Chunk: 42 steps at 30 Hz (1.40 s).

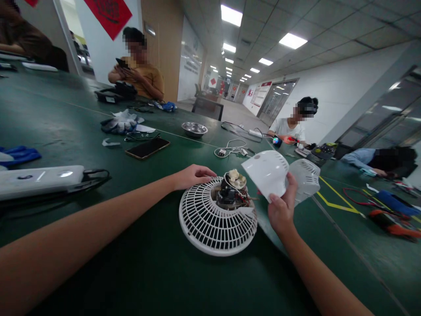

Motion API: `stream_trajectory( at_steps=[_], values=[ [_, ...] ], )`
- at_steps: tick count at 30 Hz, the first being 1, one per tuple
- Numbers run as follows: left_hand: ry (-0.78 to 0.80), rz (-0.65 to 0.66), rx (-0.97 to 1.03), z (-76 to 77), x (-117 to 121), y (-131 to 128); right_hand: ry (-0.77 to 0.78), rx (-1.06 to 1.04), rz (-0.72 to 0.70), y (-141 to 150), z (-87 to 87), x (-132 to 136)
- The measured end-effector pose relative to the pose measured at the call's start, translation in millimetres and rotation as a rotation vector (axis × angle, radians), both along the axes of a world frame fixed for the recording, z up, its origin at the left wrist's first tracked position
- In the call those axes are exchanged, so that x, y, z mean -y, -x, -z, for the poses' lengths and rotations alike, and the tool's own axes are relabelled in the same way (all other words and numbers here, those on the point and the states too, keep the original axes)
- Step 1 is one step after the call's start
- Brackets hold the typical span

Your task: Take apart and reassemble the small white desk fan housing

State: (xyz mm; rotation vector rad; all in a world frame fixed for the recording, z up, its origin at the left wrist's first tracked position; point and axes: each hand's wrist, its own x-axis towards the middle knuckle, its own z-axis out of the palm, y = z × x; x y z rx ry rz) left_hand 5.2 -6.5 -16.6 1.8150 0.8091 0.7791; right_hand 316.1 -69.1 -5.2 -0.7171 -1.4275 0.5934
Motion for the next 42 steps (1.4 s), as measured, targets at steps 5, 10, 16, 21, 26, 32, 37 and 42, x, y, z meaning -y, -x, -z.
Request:
stream_trajectory(
  at_steps=[5,10,16,21,26,32,37,42],
  values=[
    [-0.034,-0.025,0.015,-3.0,2,-8,-0.041,0.091,0.032,11,-10.9,12],
    [-0.025,-0.125,0.035,-0.3,1,-11,-0.059,0.265,-0.021,16,-9.8,21],
    [-0.178,-0.238,-0.038,-4.1,1,-13,-0.128,0.432,-0.022,11,-1.7,20],
    [-0.344,-0.22,-0.152,-11.7,1,-13,-0.204,0.575,-0.093,12,-8.9,17],
    [-0.497,-0.231,-0.208,-12.6,-1,-14,-0.218,0.588,-0.045,10,-9.9,14],
    [-0.562,-0.226,-0.237,-10.4,-1,-13,-0.246,0.589,-0.075,4,-4.5,7],
    [-0.527,-0.193,-0.302,-21.0,-1,-14,-0.239,0.53,-0.1,4,-1.6,4],
    [-0.373,-0.182,-0.24,-43.0,12,-20,-0.2,0.525,-0.052,1,-1.4,9]
  ],
)
